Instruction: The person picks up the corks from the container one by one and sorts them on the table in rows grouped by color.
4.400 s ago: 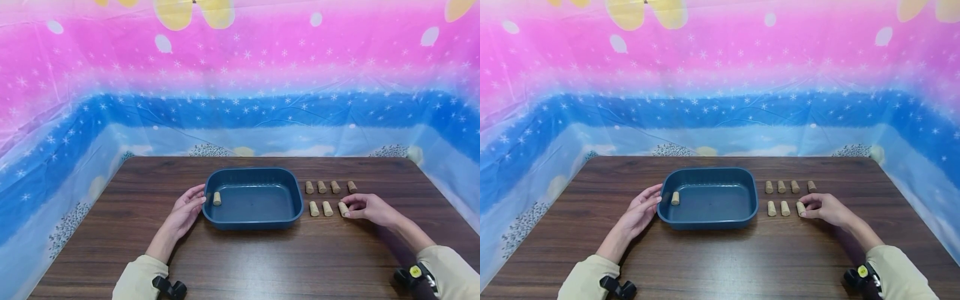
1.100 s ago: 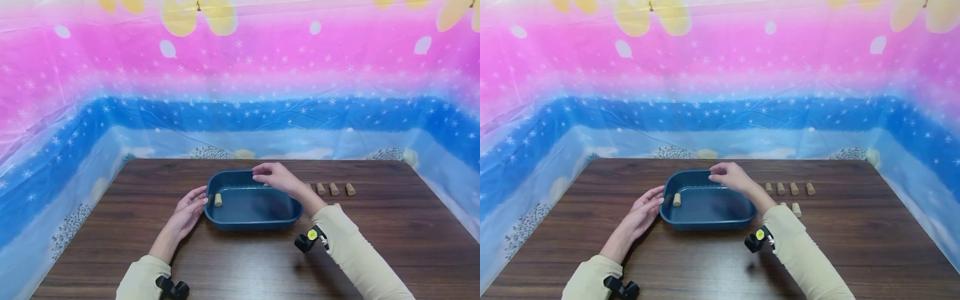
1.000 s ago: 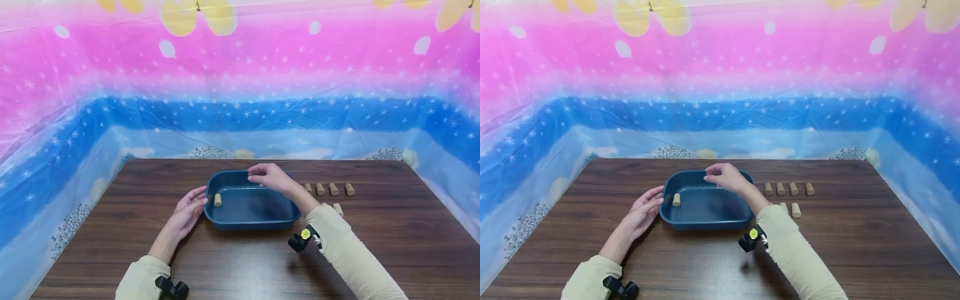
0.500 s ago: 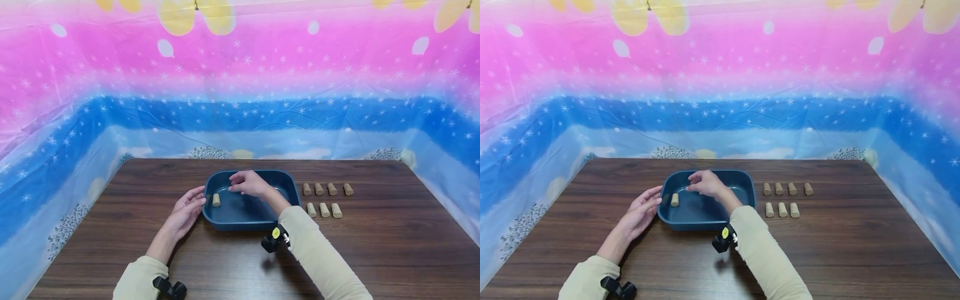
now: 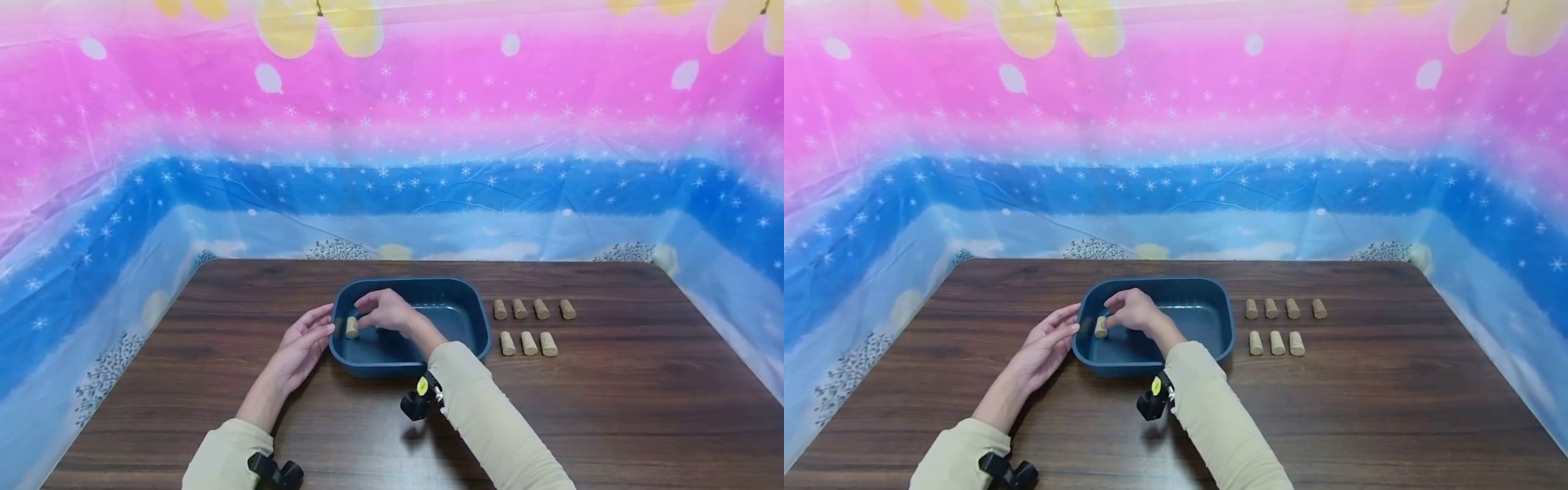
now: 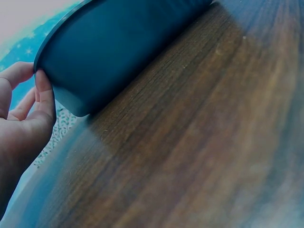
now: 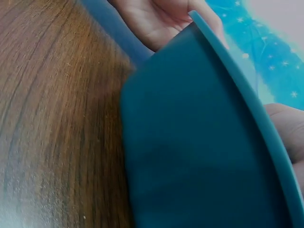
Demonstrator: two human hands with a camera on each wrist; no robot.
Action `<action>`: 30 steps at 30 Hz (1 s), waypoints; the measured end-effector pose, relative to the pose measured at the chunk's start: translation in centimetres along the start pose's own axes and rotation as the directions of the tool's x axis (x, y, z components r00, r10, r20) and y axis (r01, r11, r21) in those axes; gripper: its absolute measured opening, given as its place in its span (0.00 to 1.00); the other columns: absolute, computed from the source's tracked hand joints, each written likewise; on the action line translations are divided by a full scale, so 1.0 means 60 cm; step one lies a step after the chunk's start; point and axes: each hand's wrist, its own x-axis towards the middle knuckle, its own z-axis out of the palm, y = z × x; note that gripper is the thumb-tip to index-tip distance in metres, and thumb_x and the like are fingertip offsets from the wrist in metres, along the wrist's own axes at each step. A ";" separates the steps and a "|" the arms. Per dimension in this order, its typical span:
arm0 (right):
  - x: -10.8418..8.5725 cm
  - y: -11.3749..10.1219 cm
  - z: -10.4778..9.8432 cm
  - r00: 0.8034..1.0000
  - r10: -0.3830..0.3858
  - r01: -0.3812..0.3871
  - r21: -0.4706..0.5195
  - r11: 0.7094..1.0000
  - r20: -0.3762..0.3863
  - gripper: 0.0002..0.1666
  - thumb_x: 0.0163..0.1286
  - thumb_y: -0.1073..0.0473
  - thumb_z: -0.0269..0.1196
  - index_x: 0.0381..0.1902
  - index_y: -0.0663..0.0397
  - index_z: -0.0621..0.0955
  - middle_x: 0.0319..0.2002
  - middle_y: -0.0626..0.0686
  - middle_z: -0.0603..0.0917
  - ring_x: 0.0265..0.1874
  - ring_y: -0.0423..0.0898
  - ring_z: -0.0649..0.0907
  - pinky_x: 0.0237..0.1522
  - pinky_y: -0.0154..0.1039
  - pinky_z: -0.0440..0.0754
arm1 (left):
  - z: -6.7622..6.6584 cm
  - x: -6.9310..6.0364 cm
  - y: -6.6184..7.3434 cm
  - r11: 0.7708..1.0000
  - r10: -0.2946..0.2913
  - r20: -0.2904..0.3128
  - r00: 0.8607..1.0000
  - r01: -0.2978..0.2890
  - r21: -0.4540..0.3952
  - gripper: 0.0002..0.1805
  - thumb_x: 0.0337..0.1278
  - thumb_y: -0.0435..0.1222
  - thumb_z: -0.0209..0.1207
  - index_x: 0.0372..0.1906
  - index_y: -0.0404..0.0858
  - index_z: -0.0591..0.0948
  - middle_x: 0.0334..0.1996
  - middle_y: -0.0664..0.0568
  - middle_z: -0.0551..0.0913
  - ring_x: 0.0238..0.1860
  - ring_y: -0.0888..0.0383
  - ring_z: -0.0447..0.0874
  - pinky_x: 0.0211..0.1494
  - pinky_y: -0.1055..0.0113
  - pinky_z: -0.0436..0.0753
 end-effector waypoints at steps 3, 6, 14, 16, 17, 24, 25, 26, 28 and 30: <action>0.003 0.002 0.005 1.000 0.004 -0.004 -0.004 1.000 -0.007 0.22 0.59 0.63 0.71 0.52 0.60 0.82 0.49 0.56 0.83 0.47 0.49 0.80 0.49 0.44 0.81 | 0.000 0.000 0.000 1.000 0.004 0.006 1.000 -0.004 0.001 0.27 0.68 0.27 0.52 0.69 0.31 0.61 0.52 0.46 0.68 0.49 0.58 0.74 0.60 0.68 0.74; 0.006 0.003 0.009 1.000 0.002 -0.002 -0.030 1.000 -0.018 0.22 0.58 0.62 0.72 0.51 0.59 0.82 0.48 0.55 0.83 0.47 0.49 0.80 0.50 0.44 0.80 | 0.000 -0.001 0.001 1.000 0.011 0.016 1.000 -0.012 0.005 0.27 0.68 0.27 0.52 0.69 0.30 0.61 0.52 0.45 0.68 0.50 0.58 0.74 0.60 0.68 0.74; 0.010 0.005 0.022 1.000 -0.003 0.001 -0.120 0.993 -0.018 0.22 0.57 0.60 0.73 0.50 0.57 0.83 0.47 0.52 0.84 0.49 0.49 0.80 0.54 0.45 0.77 | 0.000 -0.001 0.004 1.000 0.020 0.030 0.999 -0.019 -0.009 0.28 0.68 0.26 0.50 0.70 0.29 0.59 0.52 0.45 0.68 0.49 0.59 0.75 0.55 0.71 0.76; 0.009 0.005 0.023 1.000 -0.002 0.000 -0.131 0.991 -0.017 0.21 0.58 0.60 0.72 0.50 0.56 0.84 0.47 0.52 0.84 0.49 0.48 0.80 0.53 0.44 0.77 | 0.001 -0.002 0.004 1.000 0.016 0.034 0.999 -0.016 -0.008 0.28 0.68 0.26 0.51 0.70 0.29 0.58 0.52 0.45 0.68 0.49 0.59 0.75 0.56 0.71 0.76; 0.010 0.005 0.023 1.000 -0.002 0.000 -0.135 0.991 -0.018 0.21 0.58 0.60 0.72 0.50 0.56 0.84 0.47 0.52 0.84 0.49 0.48 0.80 0.53 0.44 0.77 | 0.001 -0.002 0.005 1.000 0.013 0.035 0.999 -0.013 -0.005 0.28 0.68 0.26 0.51 0.70 0.29 0.58 0.52 0.45 0.68 0.49 0.59 0.75 0.56 0.71 0.75; 0.008 0.005 0.021 1.000 -0.005 0.001 -0.116 0.993 -0.029 0.20 0.56 0.61 0.73 0.48 0.57 0.85 0.45 0.51 0.84 0.46 0.47 0.80 0.51 0.44 0.78 | 0.001 -0.002 0.003 1.000 0.006 0.029 1.000 -0.006 0.006 0.28 0.68 0.27 0.51 0.70 0.29 0.58 0.51 0.46 0.69 0.49 0.60 0.75 0.56 0.71 0.75; 0.008 0.004 0.020 0.999 -0.004 0.001 -0.103 0.995 -0.032 0.19 0.56 0.60 0.73 0.47 0.57 0.85 0.44 0.51 0.84 0.45 0.47 0.80 0.51 0.44 0.78 | 0.001 -0.002 0.003 1.000 0.005 0.025 1.000 -0.005 0.005 0.28 0.68 0.27 0.51 0.70 0.29 0.59 0.51 0.46 0.69 0.49 0.60 0.75 0.56 0.71 0.76; 0.008 0.004 0.019 0.999 -0.004 0.001 -0.086 0.996 -0.035 0.19 0.56 0.60 0.74 0.46 0.57 0.85 0.42 0.51 0.84 0.43 0.47 0.80 0.49 0.44 0.78 | 0.001 -0.002 0.002 1.000 0.003 0.023 1.000 -0.003 0.006 0.28 0.68 0.27 0.51 0.70 0.30 0.59 0.51 0.47 0.70 0.49 0.60 0.76 0.56 0.70 0.76; 0.006 0.003 0.016 0.999 0.003 -0.004 -0.044 0.999 -0.040 0.18 0.56 0.60 0.74 0.45 0.57 0.85 0.41 0.50 0.84 0.40 0.47 0.80 0.47 0.43 0.80 | 0.001 -0.002 0.003 1.000 -0.003 0.017 1.000 0.002 0.011 0.28 0.68 0.27 0.51 0.70 0.31 0.59 0.52 0.47 0.70 0.49 0.60 0.75 0.57 0.70 0.75; 0.004 0.001 0.013 0.999 0.012 -0.012 -0.001 1.000 -0.044 0.17 0.56 0.60 0.73 0.44 0.57 0.84 0.39 0.50 0.83 0.38 0.46 0.80 0.44 0.42 0.81 | 0.001 -0.002 0.002 1.000 0.001 0.016 1.000 -0.001 0.018 0.28 0.68 0.28 0.52 0.70 0.31 0.59 0.52 0.47 0.69 0.50 0.59 0.75 0.58 0.70 0.75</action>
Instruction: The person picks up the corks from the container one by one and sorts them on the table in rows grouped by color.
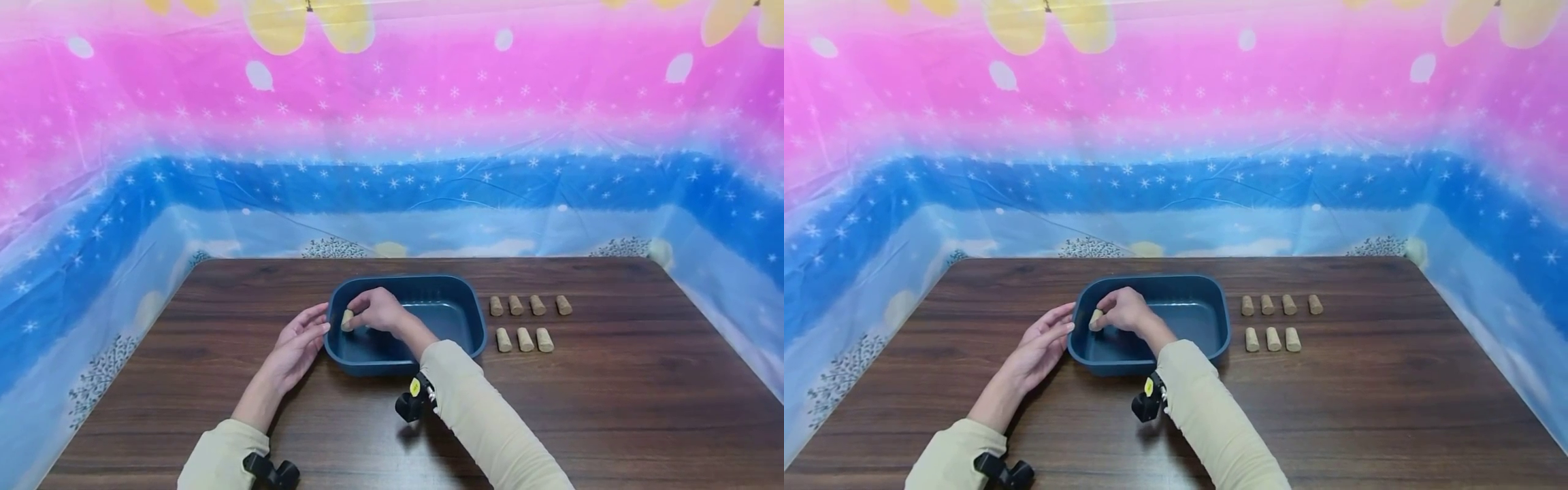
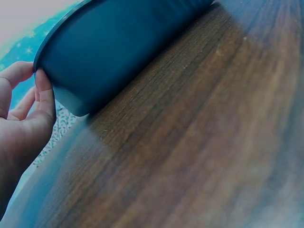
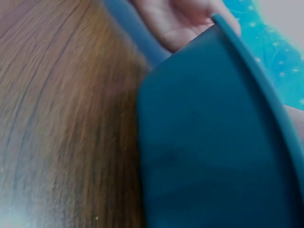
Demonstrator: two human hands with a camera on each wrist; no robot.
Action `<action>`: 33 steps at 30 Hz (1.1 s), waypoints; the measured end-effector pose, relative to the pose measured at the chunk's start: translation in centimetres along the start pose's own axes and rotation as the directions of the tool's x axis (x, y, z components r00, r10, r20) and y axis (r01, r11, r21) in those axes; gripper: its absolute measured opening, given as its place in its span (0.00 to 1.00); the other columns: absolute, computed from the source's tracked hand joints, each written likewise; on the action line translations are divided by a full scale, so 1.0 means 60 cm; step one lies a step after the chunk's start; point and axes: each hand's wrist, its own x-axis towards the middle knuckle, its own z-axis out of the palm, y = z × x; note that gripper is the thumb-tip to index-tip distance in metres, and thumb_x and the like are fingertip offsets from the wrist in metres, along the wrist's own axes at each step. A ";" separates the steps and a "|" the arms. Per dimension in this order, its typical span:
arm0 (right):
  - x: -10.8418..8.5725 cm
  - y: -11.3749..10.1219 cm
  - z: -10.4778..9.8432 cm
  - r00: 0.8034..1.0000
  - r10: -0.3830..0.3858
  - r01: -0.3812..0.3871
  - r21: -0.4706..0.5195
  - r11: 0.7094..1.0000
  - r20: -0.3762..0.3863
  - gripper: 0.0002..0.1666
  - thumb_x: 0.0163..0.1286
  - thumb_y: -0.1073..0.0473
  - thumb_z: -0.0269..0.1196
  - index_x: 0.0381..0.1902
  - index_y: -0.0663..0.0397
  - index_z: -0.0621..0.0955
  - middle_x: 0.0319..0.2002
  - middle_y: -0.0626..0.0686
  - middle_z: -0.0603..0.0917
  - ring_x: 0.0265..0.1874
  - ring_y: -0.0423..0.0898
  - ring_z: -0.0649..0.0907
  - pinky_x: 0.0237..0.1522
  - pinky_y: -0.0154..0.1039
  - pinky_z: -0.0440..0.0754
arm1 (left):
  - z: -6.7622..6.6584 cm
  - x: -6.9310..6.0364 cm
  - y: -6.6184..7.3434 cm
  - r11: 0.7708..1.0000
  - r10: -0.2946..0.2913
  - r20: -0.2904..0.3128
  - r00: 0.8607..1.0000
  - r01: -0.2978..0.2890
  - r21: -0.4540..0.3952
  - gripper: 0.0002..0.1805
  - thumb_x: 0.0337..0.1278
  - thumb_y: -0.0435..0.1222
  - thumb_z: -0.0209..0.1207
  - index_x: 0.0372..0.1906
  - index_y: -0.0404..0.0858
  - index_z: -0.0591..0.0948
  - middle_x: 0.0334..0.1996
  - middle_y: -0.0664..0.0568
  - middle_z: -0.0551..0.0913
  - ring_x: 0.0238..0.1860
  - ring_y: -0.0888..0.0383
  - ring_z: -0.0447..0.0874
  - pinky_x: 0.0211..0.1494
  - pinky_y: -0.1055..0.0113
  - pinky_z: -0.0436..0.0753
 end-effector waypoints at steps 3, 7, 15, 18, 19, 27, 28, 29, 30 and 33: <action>-0.003 -0.003 -0.005 1.000 0.006 -0.006 0.050 0.999 -0.005 0.17 0.57 0.61 0.73 0.45 0.58 0.84 0.39 0.50 0.82 0.37 0.46 0.81 0.41 0.40 0.82 | -0.002 -0.001 -0.003 0.999 0.035 0.028 0.999 -0.035 0.014 0.27 0.66 0.30 0.55 0.68 0.33 0.63 0.51 0.48 0.70 0.49 0.60 0.75 0.57 0.71 0.75; -0.007 -0.008 -0.014 1.000 -0.012 0.012 0.079 0.997 -0.005 0.19 0.57 0.61 0.73 0.47 0.60 0.83 0.39 0.52 0.82 0.38 0.46 0.82 0.43 0.40 0.83 | -0.006 0.000 -0.009 0.996 0.083 0.063 0.995 -0.084 0.007 0.26 0.63 0.32 0.59 0.64 0.35 0.67 0.49 0.49 0.72 0.48 0.61 0.76 0.55 0.71 0.76; -0.016 -0.017 -0.035 0.998 -0.063 0.063 0.040 0.997 0.002 0.18 0.58 0.59 0.72 0.46 0.59 0.83 0.39 0.51 0.83 0.39 0.46 0.82 0.45 0.41 0.82 | 0.001 0.004 -0.004 1.000 0.011 -0.014 1.000 -0.011 0.003 0.27 0.67 0.27 0.53 0.68 0.31 0.62 0.49 0.48 0.71 0.46 0.61 0.76 0.56 0.71 0.76; -0.021 -0.018 -0.045 0.996 -0.088 0.088 0.023 0.996 0.007 0.18 0.58 0.59 0.72 0.45 0.59 0.83 0.39 0.52 0.83 0.40 0.46 0.82 0.46 0.41 0.82 | 0.002 0.003 -0.002 1.000 0.007 -0.022 1.000 -0.007 -0.008 0.25 0.68 0.25 0.51 0.68 0.31 0.62 0.48 0.48 0.71 0.45 0.61 0.76 0.54 0.72 0.76; -0.022 -0.017 -0.048 0.995 -0.098 0.098 0.012 0.995 0.007 0.18 0.59 0.58 0.72 0.45 0.59 0.83 0.39 0.51 0.83 0.40 0.46 0.82 0.46 0.41 0.82 | 0.003 0.003 -0.002 1.000 0.008 -0.026 1.000 -0.009 -0.008 0.25 0.68 0.25 0.50 0.68 0.31 0.62 0.48 0.48 0.71 0.45 0.61 0.76 0.53 0.72 0.77; -0.037 -0.013 -0.077 0.991 -0.135 0.135 -0.028 0.990 -0.006 0.18 0.59 0.58 0.71 0.47 0.58 0.83 0.39 0.51 0.84 0.43 0.46 0.82 0.51 0.45 0.79 | 0.003 0.002 -0.003 1.000 0.019 -0.034 0.999 -0.018 0.016 0.27 0.67 0.25 0.51 0.69 0.29 0.60 0.48 0.49 0.71 0.45 0.62 0.75 0.52 0.73 0.77; -0.040 -0.012 -0.081 0.990 -0.138 0.137 -0.028 0.990 -0.008 0.18 0.60 0.58 0.71 0.47 0.58 0.83 0.39 0.51 0.84 0.43 0.46 0.82 0.51 0.45 0.79 | 0.003 0.002 -0.004 1.000 0.017 -0.036 0.999 -0.016 0.012 0.27 0.67 0.25 0.50 0.69 0.29 0.60 0.48 0.49 0.71 0.45 0.62 0.75 0.52 0.73 0.77; -0.042 -0.011 -0.084 0.990 -0.140 0.140 -0.027 0.990 -0.010 0.18 0.60 0.58 0.71 0.47 0.59 0.83 0.40 0.51 0.84 0.44 0.46 0.82 0.52 0.45 0.79 | 0.003 0.002 -0.004 1.000 0.017 -0.038 0.999 -0.017 0.010 0.27 0.67 0.25 0.50 0.69 0.29 0.60 0.48 0.49 0.71 0.45 0.62 0.75 0.52 0.73 0.77; -0.044 -0.009 -0.088 0.990 -0.141 0.141 -0.025 0.990 -0.012 0.18 0.60 0.58 0.71 0.47 0.59 0.83 0.40 0.51 0.84 0.44 0.46 0.82 0.52 0.45 0.78 | 0.004 0.002 -0.004 1.000 0.019 -0.037 0.999 -0.019 0.010 0.27 0.67 0.24 0.50 0.69 0.28 0.60 0.48 0.49 0.71 0.45 0.62 0.75 0.52 0.73 0.77; -0.051 -0.006 -0.099 0.988 -0.157 0.156 -0.026 0.987 -0.009 0.19 0.60 0.59 0.71 0.48 0.60 0.82 0.41 0.52 0.84 0.45 0.47 0.82 0.52 0.45 0.78 | 0.004 0.001 -0.003 1.000 0.021 -0.035 0.999 -0.020 0.009 0.27 0.67 0.25 0.50 0.69 0.28 0.60 0.48 0.49 0.72 0.45 0.62 0.75 0.51 0.74 0.77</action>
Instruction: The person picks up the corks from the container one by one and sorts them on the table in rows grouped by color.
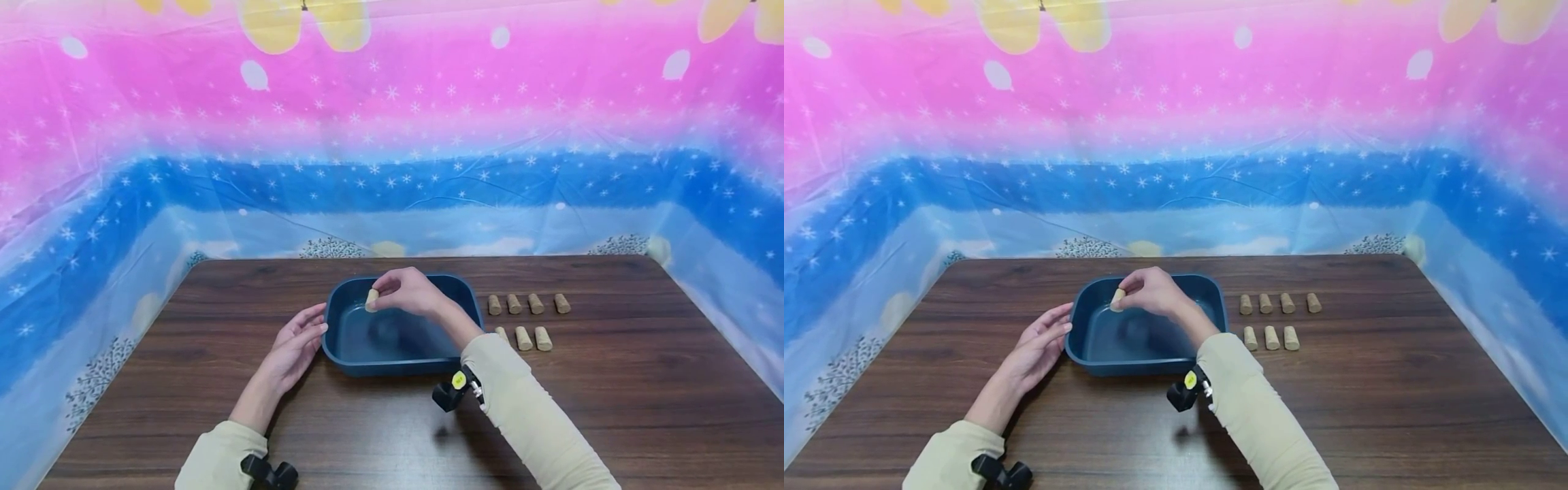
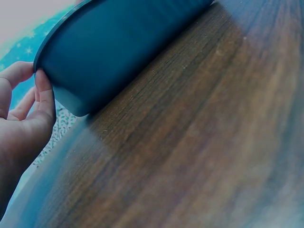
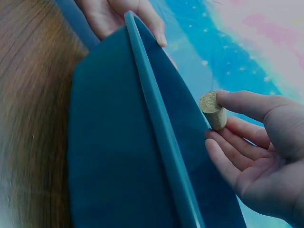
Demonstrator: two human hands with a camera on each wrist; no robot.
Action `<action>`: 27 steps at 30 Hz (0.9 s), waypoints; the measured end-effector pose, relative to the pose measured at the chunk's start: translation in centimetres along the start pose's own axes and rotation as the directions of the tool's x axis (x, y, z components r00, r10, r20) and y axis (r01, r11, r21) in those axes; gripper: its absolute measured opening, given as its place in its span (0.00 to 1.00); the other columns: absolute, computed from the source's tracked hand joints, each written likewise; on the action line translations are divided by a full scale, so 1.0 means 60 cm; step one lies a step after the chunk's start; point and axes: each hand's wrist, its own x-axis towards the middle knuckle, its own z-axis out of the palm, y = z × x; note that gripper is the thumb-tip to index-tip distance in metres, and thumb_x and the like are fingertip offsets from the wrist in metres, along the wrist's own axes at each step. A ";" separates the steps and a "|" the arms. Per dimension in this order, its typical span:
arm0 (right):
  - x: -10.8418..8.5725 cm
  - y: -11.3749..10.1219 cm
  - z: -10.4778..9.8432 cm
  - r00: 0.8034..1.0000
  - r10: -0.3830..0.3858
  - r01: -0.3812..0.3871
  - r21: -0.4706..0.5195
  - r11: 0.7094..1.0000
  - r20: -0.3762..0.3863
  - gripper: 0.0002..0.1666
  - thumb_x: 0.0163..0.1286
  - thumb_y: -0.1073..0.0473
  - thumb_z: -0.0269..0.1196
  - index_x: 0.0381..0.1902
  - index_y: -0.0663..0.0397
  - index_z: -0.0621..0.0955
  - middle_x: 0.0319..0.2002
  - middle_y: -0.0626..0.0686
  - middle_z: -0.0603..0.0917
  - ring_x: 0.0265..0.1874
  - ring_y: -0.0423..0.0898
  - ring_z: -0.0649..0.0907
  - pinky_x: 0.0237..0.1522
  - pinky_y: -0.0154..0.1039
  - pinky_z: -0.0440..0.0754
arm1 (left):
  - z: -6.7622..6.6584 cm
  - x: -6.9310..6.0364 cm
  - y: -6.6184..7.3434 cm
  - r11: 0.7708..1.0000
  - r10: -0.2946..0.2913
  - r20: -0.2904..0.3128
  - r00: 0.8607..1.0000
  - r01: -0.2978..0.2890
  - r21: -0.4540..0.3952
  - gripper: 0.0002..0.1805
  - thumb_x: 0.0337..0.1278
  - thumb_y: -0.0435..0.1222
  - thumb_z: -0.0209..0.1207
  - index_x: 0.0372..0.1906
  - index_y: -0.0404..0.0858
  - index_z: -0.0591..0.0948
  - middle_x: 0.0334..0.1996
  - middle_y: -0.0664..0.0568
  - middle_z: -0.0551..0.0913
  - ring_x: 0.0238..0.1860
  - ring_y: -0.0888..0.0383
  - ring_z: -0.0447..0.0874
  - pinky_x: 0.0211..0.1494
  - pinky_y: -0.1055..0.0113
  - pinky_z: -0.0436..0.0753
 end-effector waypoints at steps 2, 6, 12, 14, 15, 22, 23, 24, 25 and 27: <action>-0.005 0.002 -0.008 1.000 -0.011 0.011 -0.001 1.000 0.007 0.19 0.60 0.60 0.71 0.48 0.61 0.82 0.41 0.52 0.84 0.46 0.47 0.82 0.52 0.44 0.79 | 0.000 -0.001 0.000 1.000 0.002 0.003 1.000 -0.002 0.001 0.27 0.67 0.25 0.51 0.69 0.28 0.60 0.48 0.49 0.72 0.46 0.62 0.75 0.52 0.74 0.77; -0.016 0.006 -0.022 0.999 -0.026 0.026 -0.004 1.000 0.025 0.20 0.60 0.60 0.70 0.49 0.62 0.81 0.42 0.53 0.85 0.46 0.48 0.82 0.51 0.44 0.79 | -0.001 0.000 0.000 1.000 0.000 0.002 1.000 0.000 -0.004 0.27 0.67 0.25 0.51 0.68 0.28 0.60 0.48 0.49 0.72 0.46 0.61 0.75 0.53 0.73 0.77; -0.029 0.015 -0.043 1.000 -0.015 0.016 -0.023 1.000 0.009 0.26 0.60 0.59 0.71 0.55 0.62 0.80 0.45 0.54 0.84 0.48 0.49 0.82 0.52 0.46 0.78 | -0.001 -0.001 0.002 1.000 -0.005 0.002 1.000 0.005 0.001 0.28 0.67 0.25 0.51 0.69 0.28 0.59 0.49 0.48 0.72 0.47 0.61 0.75 0.54 0.72 0.76; -0.034 0.018 -0.050 1.000 -0.019 0.019 -0.044 0.999 -0.004 0.27 0.60 0.58 0.71 0.55 0.62 0.79 0.45 0.53 0.84 0.48 0.49 0.82 0.52 0.46 0.78 | -0.001 -0.001 0.002 1.000 -0.010 -0.001 1.000 0.010 0.004 0.27 0.67 0.25 0.51 0.69 0.28 0.60 0.49 0.48 0.72 0.48 0.61 0.75 0.54 0.72 0.76; -0.037 0.019 -0.053 1.000 -0.018 0.017 -0.052 0.999 -0.009 0.27 0.60 0.58 0.71 0.55 0.61 0.80 0.45 0.53 0.84 0.47 0.49 0.82 0.52 0.46 0.78 | 0.000 -0.001 0.002 1.000 -0.009 -0.002 1.000 0.009 0.004 0.27 0.67 0.25 0.51 0.69 0.28 0.60 0.49 0.48 0.72 0.48 0.61 0.75 0.54 0.72 0.76; -0.056 0.027 -0.079 0.999 -0.027 0.026 -0.067 0.997 -0.017 0.24 0.59 0.58 0.71 0.53 0.59 0.81 0.44 0.52 0.84 0.47 0.48 0.82 0.51 0.46 0.79 | 0.000 -0.001 0.002 1.000 -0.008 0.003 1.000 0.008 0.004 0.27 0.67 0.26 0.51 0.68 0.29 0.60 0.49 0.48 0.72 0.48 0.61 0.75 0.54 0.72 0.76; -0.059 0.029 -0.082 0.999 -0.027 0.026 -0.069 0.997 -0.018 0.24 0.59 0.58 0.71 0.53 0.59 0.81 0.44 0.52 0.84 0.47 0.49 0.82 0.51 0.47 0.79 | 0.000 -0.001 0.002 1.000 -0.008 0.003 1.000 0.008 0.005 0.27 0.67 0.26 0.51 0.68 0.29 0.60 0.49 0.48 0.72 0.48 0.61 0.75 0.54 0.72 0.76; -0.061 0.030 -0.085 0.999 -0.028 0.026 -0.071 0.997 -0.021 0.24 0.59 0.58 0.71 0.53 0.60 0.81 0.44 0.53 0.84 0.47 0.49 0.82 0.51 0.47 0.79 | 0.000 -0.001 0.002 1.000 -0.007 0.003 1.000 0.007 0.005 0.27 0.67 0.26 0.52 0.68 0.29 0.61 0.49 0.48 0.72 0.47 0.61 0.75 0.54 0.72 0.76; -0.064 0.031 -0.089 0.999 -0.026 0.024 -0.076 0.997 -0.024 0.24 0.59 0.57 0.71 0.53 0.59 0.81 0.44 0.53 0.84 0.48 0.49 0.82 0.51 0.47 0.79 | 0.000 -0.001 0.002 1.000 -0.008 0.003 1.000 0.008 0.006 0.27 0.67 0.26 0.52 0.68 0.29 0.61 0.49 0.48 0.72 0.48 0.61 0.75 0.54 0.72 0.76; -0.069 0.034 -0.095 0.999 -0.024 0.022 -0.088 0.996 -0.031 0.24 0.59 0.57 0.71 0.53 0.59 0.81 0.45 0.53 0.84 0.48 0.49 0.82 0.51 0.48 0.79 | -0.001 -0.001 0.003 1.000 -0.010 0.005 1.000 0.010 0.008 0.27 0.67 0.26 0.52 0.68 0.29 0.60 0.49 0.48 0.72 0.48 0.61 0.75 0.55 0.72 0.76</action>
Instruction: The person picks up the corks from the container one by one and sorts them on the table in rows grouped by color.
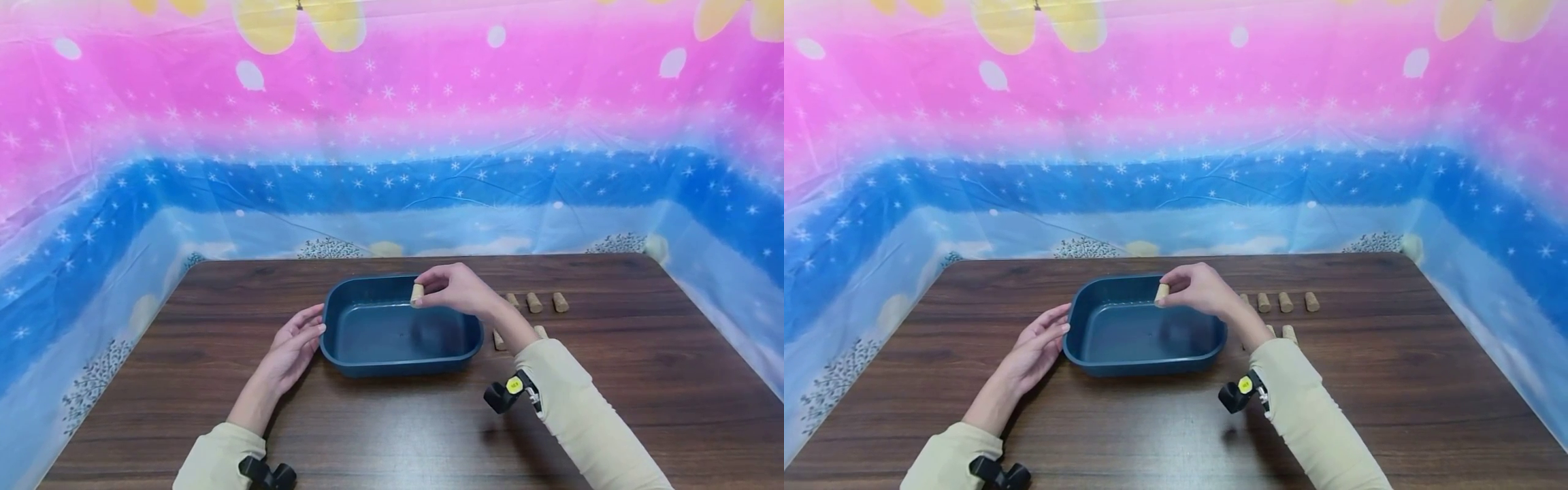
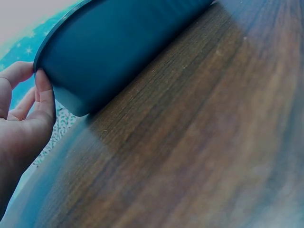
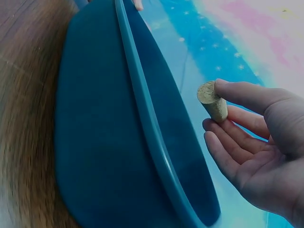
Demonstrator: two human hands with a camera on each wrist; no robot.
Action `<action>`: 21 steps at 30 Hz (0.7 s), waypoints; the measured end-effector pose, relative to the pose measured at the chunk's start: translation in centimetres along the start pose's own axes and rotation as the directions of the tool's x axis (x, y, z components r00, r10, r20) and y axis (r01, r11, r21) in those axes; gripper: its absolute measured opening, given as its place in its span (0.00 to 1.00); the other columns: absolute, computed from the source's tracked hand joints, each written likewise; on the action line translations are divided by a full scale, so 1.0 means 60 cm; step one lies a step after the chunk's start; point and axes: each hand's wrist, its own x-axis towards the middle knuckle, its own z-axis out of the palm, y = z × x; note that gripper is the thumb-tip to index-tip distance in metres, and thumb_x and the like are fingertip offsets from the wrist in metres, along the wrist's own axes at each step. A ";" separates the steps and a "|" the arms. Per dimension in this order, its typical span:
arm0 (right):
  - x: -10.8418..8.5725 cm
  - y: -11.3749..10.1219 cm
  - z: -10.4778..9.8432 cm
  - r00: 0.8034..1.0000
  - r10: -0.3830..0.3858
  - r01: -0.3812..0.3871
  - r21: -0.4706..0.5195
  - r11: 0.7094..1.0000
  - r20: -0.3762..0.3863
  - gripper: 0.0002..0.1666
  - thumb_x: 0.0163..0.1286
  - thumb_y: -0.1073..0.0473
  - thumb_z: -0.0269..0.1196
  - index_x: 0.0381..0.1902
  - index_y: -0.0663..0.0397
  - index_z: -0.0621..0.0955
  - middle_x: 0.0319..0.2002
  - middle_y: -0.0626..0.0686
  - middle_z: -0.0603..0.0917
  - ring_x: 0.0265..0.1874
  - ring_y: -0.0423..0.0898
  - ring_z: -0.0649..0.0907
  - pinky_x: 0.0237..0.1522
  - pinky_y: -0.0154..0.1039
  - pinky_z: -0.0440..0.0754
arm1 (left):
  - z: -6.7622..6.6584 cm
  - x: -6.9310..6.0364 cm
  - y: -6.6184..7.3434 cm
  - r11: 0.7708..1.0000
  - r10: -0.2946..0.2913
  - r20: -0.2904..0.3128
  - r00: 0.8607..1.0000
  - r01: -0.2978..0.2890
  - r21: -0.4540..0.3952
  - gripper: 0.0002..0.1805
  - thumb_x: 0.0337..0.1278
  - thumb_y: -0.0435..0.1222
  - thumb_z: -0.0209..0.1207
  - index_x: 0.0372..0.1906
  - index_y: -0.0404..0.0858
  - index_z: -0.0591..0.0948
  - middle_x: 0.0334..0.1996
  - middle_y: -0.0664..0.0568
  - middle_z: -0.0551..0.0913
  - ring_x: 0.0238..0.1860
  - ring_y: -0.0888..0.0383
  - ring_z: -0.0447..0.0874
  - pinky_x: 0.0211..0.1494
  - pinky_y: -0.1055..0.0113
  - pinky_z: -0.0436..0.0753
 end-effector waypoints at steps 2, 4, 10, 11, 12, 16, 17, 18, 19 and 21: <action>-0.004 0.004 -0.006 1.000 0.002 -0.002 -0.003 1.000 -0.006 0.24 0.59 0.57 0.71 0.53 0.59 0.81 0.44 0.52 0.84 0.47 0.49 0.81 0.50 0.47 0.79 | 0.000 0.000 0.000 1.000 0.001 0.001 1.000 -0.001 0.001 0.27 0.67 0.26 0.52 0.68 0.29 0.61 0.49 0.48 0.72 0.48 0.61 0.75 0.55 0.72 0.76; -0.009 0.009 -0.011 1.000 0.004 -0.004 -0.007 1.000 -0.009 0.24 0.60 0.57 0.71 0.53 0.58 0.81 0.44 0.52 0.84 0.47 0.48 0.81 0.49 0.47 0.79 | -0.001 0.000 -0.001 1.000 0.003 -0.001 1.000 -0.003 -0.004 0.26 0.67 0.26 0.51 0.68 0.29 0.61 0.49 0.48 0.72 0.47 0.61 0.76 0.54 0.72 0.76; -0.026 0.025 -0.030 1.000 0.007 -0.008 -0.030 1.000 -0.026 0.25 0.59 0.56 0.71 0.53 0.58 0.81 0.44 0.53 0.84 0.47 0.49 0.81 0.47 0.48 0.79 | 0.001 0.001 -0.002 1.000 0.009 -0.006 1.000 -0.009 -0.012 0.26 0.67 0.25 0.51 0.68 0.28 0.61 0.48 0.49 0.73 0.46 0.61 0.76 0.53 0.72 0.77; -0.028 0.028 -0.034 0.999 0.010 -0.011 -0.037 0.999 -0.031 0.25 0.59 0.56 0.71 0.53 0.58 0.81 0.45 0.53 0.84 0.47 0.49 0.81 0.47 0.48 0.79 | 0.001 0.001 -0.001 1.000 0.009 -0.003 1.000 -0.009 -0.010 0.26 0.67 0.25 0.51 0.68 0.28 0.61 0.48 0.49 0.73 0.47 0.61 0.76 0.53 0.72 0.77; -0.031 0.030 -0.038 0.999 0.014 -0.016 -0.045 0.999 -0.036 0.25 0.59 0.56 0.71 0.54 0.58 0.80 0.45 0.54 0.84 0.47 0.50 0.81 0.47 0.48 0.79 | 0.001 0.001 -0.001 1.000 0.010 -0.001 1.000 -0.010 -0.006 0.27 0.67 0.25 0.51 0.68 0.28 0.60 0.48 0.49 0.73 0.47 0.61 0.76 0.53 0.72 0.77; -0.039 0.039 -0.053 0.998 0.033 -0.037 -0.061 0.997 -0.058 0.26 0.59 0.55 0.71 0.54 0.59 0.80 0.46 0.56 0.83 0.49 0.52 0.81 0.46 0.49 0.80 | 0.001 0.002 -0.001 1.000 0.011 -0.004 1.000 -0.011 -0.004 0.26 0.67 0.25 0.51 0.68 0.28 0.61 0.48 0.49 0.73 0.47 0.61 0.75 0.54 0.72 0.77; -0.040 0.041 -0.057 0.997 0.038 -0.041 -0.062 0.997 -0.060 0.27 0.59 0.55 0.71 0.55 0.60 0.80 0.47 0.56 0.83 0.49 0.53 0.81 0.46 0.50 0.80 | 0.001 0.002 -0.001 1.000 0.010 -0.005 1.000 -0.010 -0.004 0.26 0.67 0.25 0.51 0.68 0.28 0.61 0.48 0.49 0.72 0.47 0.61 0.75 0.54 0.72 0.77; -0.042 0.043 -0.060 0.997 0.042 -0.046 -0.065 0.997 -0.063 0.27 0.59 0.54 0.71 0.55 0.60 0.80 0.47 0.57 0.83 0.49 0.53 0.81 0.46 0.50 0.80 | 0.000 0.002 -0.002 1.000 0.009 -0.008 1.000 -0.009 -0.005 0.26 0.67 0.25 0.51 0.68 0.28 0.61 0.48 0.49 0.73 0.47 0.61 0.75 0.53 0.72 0.77; -0.043 0.046 -0.064 0.997 0.045 -0.049 -0.067 0.997 -0.064 0.28 0.60 0.54 0.71 0.56 0.60 0.80 0.48 0.57 0.83 0.50 0.53 0.81 0.46 0.50 0.80 | 0.000 0.002 -0.002 1.000 0.006 -0.009 1.000 -0.006 -0.006 0.26 0.67 0.25 0.51 0.68 0.29 0.61 0.48 0.49 0.73 0.47 0.61 0.75 0.53 0.72 0.77; -0.046 0.049 -0.070 0.996 0.056 -0.060 -0.064 0.996 -0.065 0.29 0.60 0.53 0.70 0.56 0.60 0.79 0.49 0.57 0.83 0.50 0.53 0.80 0.45 0.52 0.80 | -0.001 0.002 -0.003 1.000 0.005 -0.009 1.000 -0.005 -0.006 0.26 0.67 0.25 0.51 0.68 0.29 0.61 0.48 0.50 0.73 0.46 0.62 0.76 0.53 0.73 0.77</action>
